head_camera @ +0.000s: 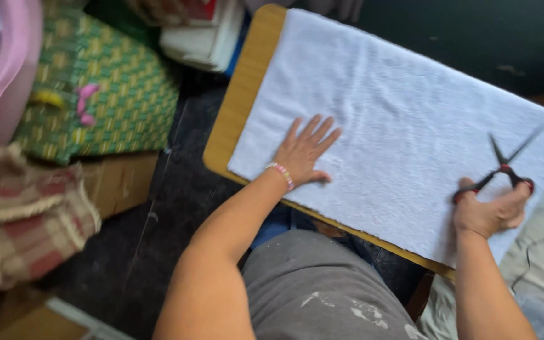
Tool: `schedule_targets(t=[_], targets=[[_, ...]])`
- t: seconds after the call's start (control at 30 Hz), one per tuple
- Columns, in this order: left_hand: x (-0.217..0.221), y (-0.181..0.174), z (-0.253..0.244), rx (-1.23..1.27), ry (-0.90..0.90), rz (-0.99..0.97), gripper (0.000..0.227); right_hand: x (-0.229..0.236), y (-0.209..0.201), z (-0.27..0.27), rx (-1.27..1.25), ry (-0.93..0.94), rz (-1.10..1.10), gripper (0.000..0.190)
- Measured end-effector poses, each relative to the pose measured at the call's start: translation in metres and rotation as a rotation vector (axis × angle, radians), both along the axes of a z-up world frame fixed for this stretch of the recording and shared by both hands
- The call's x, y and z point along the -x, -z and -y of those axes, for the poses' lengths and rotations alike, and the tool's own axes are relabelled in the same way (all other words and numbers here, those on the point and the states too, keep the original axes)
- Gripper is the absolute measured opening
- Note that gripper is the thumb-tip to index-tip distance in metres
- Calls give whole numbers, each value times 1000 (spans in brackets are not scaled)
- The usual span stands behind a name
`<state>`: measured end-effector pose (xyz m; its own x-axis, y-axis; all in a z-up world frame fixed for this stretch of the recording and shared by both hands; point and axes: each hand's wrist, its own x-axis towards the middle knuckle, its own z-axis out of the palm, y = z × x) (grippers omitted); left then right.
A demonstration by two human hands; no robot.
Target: The person uses scissors to cut a large white towel into smaller rectangular pieces on a wooden table. They repeatedly fold the towel, cut along the edges, and separate the cut sections throughout the video.
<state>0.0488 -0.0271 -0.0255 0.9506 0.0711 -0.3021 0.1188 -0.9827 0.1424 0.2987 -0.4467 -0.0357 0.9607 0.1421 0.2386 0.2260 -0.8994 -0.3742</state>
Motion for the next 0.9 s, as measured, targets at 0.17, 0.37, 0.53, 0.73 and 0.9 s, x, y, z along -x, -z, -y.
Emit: schedule_targets(t=[0.17,0.37,0.53,0.73,0.9], targets=[[19,-17,-5,-71,-56,71,146,17,-34,-14,-21,-143,-56,108],[72,-7,-47,-52,-205,24,140,44,-27,-29,-60,-277,-84,104],[92,13,-61,-135,-206,39,140,48,-21,-32,12,-300,-63,106],[89,-9,-67,-23,-86,38,149,83,-54,-13,-194,-488,24,98],[98,17,-75,9,-50,63,150,227,-64,-5,-474,-243,-903,70]])
